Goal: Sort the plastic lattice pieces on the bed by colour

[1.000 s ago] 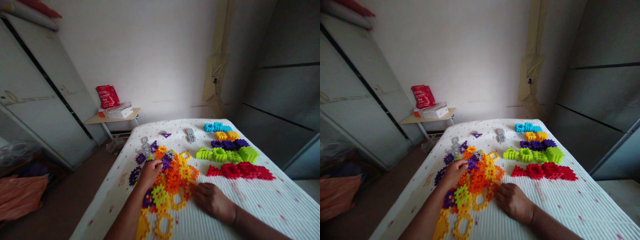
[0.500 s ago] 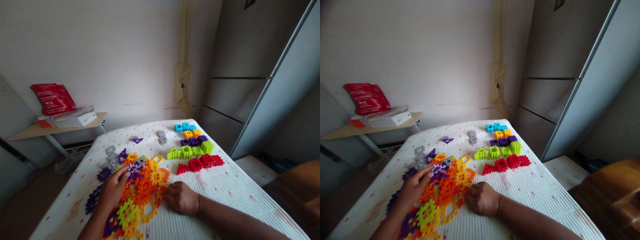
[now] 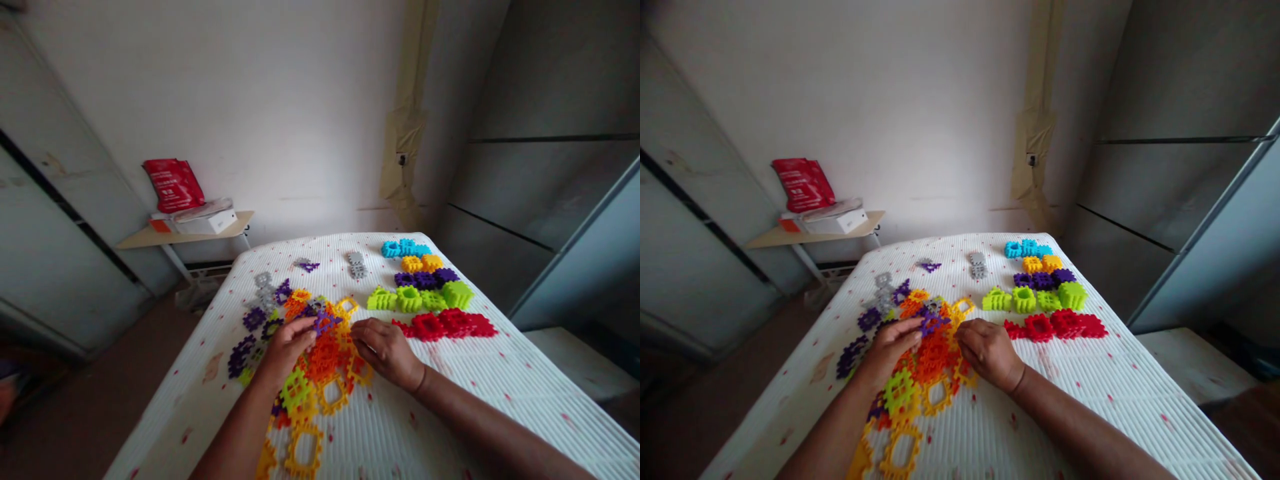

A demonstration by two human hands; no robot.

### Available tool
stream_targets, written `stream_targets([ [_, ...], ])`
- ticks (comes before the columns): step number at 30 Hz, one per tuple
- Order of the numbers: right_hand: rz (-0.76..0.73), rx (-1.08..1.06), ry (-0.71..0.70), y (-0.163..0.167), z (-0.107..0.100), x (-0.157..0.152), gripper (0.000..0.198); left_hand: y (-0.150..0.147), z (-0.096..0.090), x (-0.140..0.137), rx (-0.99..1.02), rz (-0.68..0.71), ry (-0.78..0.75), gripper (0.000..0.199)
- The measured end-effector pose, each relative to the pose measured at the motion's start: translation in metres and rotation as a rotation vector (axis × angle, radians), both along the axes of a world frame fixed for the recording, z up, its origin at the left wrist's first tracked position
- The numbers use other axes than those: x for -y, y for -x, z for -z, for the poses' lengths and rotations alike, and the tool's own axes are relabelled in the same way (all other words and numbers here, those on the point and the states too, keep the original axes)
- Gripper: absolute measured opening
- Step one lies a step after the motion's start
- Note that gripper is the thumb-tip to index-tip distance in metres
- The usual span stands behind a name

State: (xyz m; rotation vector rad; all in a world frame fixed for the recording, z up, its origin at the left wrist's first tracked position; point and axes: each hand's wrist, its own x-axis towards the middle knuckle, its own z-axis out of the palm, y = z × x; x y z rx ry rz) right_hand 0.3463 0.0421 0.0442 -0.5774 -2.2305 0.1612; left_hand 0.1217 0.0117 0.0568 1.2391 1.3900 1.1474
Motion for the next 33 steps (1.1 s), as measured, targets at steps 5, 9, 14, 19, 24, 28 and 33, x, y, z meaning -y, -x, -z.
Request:
stream_targets([
  [5, 0.069, 0.061, -0.027, 0.013, -0.003, 0.002, 0.022, -0.004, -0.002, 0.002, -0.026, 0.079, 0.066, 0.046],
  [9, 0.088, 0.157, -0.030, 0.019, -0.005, 0.006, 0.024, -0.011, 0.001, 0.003, -0.053, 0.162, 0.099, 0.041],
  [14, 0.093, 0.241, 0.020, 0.022, -0.012, 0.005, 0.023, -0.014, 0.002, 0.003, -0.018, 0.202, 0.112, 0.036],
  [19, 0.057, 0.334, 0.111, 0.021, -0.031, -0.001, 0.034, -0.017, -0.003, 0.006, 0.007, 0.211, 0.135, 0.038],
  [24, -0.014, 0.485, 0.075, 0.025, -0.045, -0.003, 0.025, -0.021, -0.005, 0.009, 0.028, 0.166, 0.133, 0.039],
  [28, -0.014, 0.576, 0.019, 0.017, -0.062, -0.021, 0.019, -0.019, -0.006, 0.008, 0.060, 0.149, 0.068, 0.042],
  [33, 0.393, 0.701, 0.084, -0.022, -0.100, -0.092, 0.037, -0.007, -0.007, 0.004, 0.082, 0.095, -0.011, 0.045],
])
